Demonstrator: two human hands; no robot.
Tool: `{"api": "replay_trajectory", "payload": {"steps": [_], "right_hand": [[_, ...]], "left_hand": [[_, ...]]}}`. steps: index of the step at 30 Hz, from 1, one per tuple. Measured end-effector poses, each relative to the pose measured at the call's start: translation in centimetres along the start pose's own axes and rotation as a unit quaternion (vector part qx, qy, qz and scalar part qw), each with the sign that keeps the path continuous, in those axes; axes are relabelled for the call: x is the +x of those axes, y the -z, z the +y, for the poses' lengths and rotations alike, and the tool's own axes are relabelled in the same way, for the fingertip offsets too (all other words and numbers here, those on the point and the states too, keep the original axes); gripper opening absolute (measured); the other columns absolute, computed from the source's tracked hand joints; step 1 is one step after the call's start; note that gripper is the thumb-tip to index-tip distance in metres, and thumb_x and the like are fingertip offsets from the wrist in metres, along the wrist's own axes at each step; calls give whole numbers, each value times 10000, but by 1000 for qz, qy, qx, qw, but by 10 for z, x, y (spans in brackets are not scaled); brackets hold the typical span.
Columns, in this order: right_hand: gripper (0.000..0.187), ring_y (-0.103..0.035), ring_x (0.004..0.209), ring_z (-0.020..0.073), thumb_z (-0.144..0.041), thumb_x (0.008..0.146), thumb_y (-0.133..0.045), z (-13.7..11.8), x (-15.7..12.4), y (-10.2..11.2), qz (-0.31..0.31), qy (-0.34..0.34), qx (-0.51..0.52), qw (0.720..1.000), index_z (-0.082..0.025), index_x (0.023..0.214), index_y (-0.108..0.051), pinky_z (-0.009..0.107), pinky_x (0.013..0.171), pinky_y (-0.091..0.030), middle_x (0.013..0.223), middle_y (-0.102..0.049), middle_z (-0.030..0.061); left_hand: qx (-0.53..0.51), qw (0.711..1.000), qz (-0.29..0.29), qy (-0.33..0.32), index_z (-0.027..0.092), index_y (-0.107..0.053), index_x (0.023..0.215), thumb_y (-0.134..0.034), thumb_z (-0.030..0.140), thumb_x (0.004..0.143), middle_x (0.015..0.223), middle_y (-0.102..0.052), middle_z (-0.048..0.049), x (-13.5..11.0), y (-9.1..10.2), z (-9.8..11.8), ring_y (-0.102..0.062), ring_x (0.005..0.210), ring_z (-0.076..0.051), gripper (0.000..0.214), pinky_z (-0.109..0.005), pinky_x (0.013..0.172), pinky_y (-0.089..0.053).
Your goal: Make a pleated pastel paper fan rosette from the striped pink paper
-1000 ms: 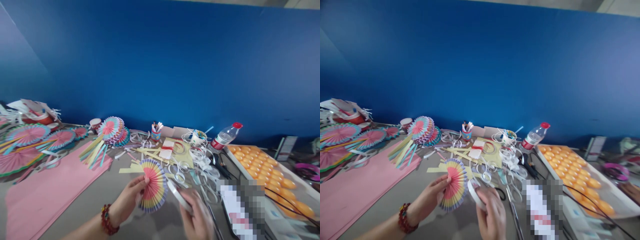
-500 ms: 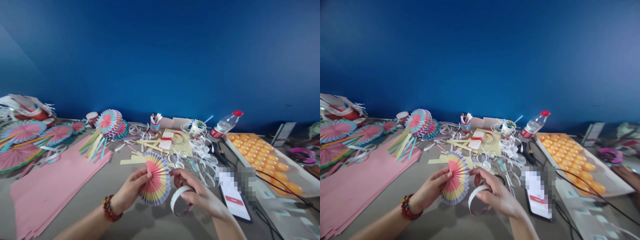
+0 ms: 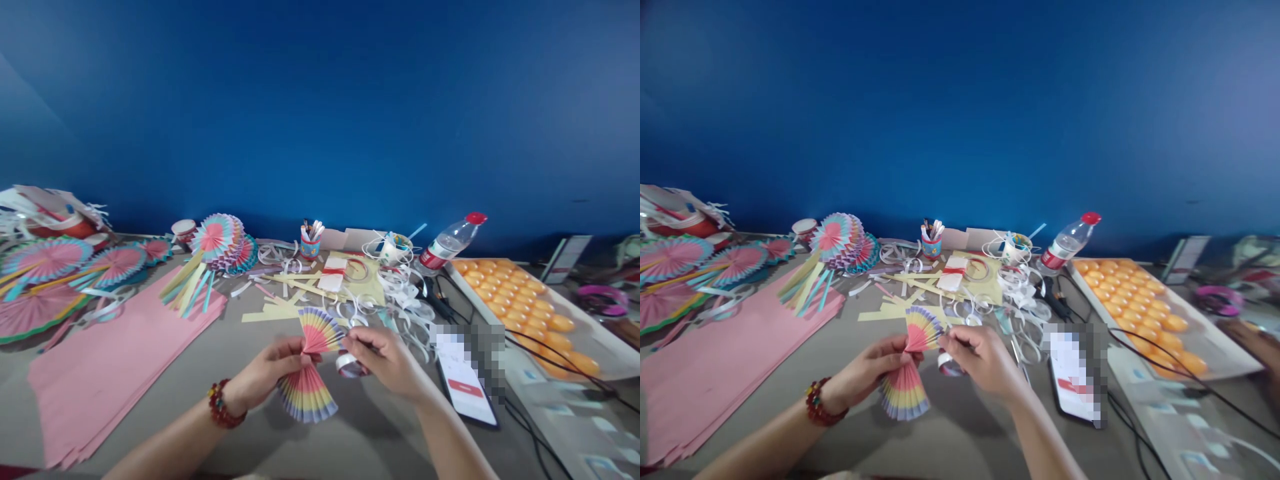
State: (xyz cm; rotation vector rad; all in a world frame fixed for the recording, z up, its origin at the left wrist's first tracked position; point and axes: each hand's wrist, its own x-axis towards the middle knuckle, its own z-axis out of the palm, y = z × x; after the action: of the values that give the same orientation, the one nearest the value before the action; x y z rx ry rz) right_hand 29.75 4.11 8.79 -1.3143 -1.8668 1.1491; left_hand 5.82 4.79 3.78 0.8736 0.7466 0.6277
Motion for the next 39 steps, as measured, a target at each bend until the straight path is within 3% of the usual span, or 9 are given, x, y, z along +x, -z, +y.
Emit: {"api": "replay_trajectory", "payload": {"steps": [6,12,17,21,28,31,34,36,39], "right_hand": [[487,-396,494,87,-545,932,-480,5,13,-1,-25,-30,-14,999,-177,614,-493,204,506,-314,491,-437,-51],[484,-383,467,80,-567,909,-495,9,19,-5,-32,-45,14,998,-173,631,-528,198,469,-296,483,-445,-51],[380,-408,516,104,-461,899,-438,17,11,-10,10,-75,130,989,-181,656,-518,207,460,-295,573,-433,-27],[137,-398,544,112,-299,749,-491,23,1,-13,-15,-88,216,972,-185,678,-519,209,477,-288,602,-435,-25],[176,-473,594,133,-354,786,-576,30,-11,-16,-17,15,296,955,-180,763,-564,249,575,-383,665,-552,4],[180,-530,638,152,-350,866,-549,28,-14,-17,1,50,231,972,-190,783,-569,269,626,-433,687,-576,13],[116,-597,784,194,-260,897,-541,19,-15,-18,49,118,51,991,-198,811,-589,307,737,-470,763,-621,41],[53,-612,867,219,-188,879,-551,11,-14,-20,91,182,-62,977,-207,876,-601,346,815,-478,815,-646,56],[141,-621,798,206,-118,849,-544,4,-12,-24,124,269,-149,943,-219,939,-585,402,892,-478,798,-657,44]], "left_hand": [[160,986,-35,-17,140,-713,943,-639,340,824,847,-630,-37,0,-1,5,-501,745,-133,245,-220,677,-365],[228,973,2,-30,130,-714,858,-536,461,895,721,-586,-15,3,-3,2,-470,655,-126,378,-230,629,-364],[37,999,-9,-26,120,-678,872,-522,462,916,704,-627,-52,4,-6,1,-584,642,-159,378,-249,636,-447],[-82,996,-38,-8,107,-674,890,-636,384,854,805,-672,-100,5,-8,0,-652,719,-203,282,-288,687,-497],[-131,988,-76,-15,124,-674,837,-678,357,828,786,-640,-76,4,0,0,-646,713,-190,233,-308,713,-496],[-133,988,-72,-29,117,-667,810,-681,321,821,721,-621,-58,3,2,2,-620,658,-164,205,-325,761,-492],[-121,991,-37,-49,117,-680,864,-685,323,825,698,-620,-45,1,-2,5,-595,636,-147,210,-311,747,-483],[-101,993,-10,-64,125,-687,900,-699,344,820,709,-630,-45,-1,-5,6,-590,649,-149,233,-286,699,-473],[-53,994,22,-95,136,-689,937,-714,413,811,752,-650,-52,-2,-9,6,-594,692,-162,304,-272,683,-465]]}}
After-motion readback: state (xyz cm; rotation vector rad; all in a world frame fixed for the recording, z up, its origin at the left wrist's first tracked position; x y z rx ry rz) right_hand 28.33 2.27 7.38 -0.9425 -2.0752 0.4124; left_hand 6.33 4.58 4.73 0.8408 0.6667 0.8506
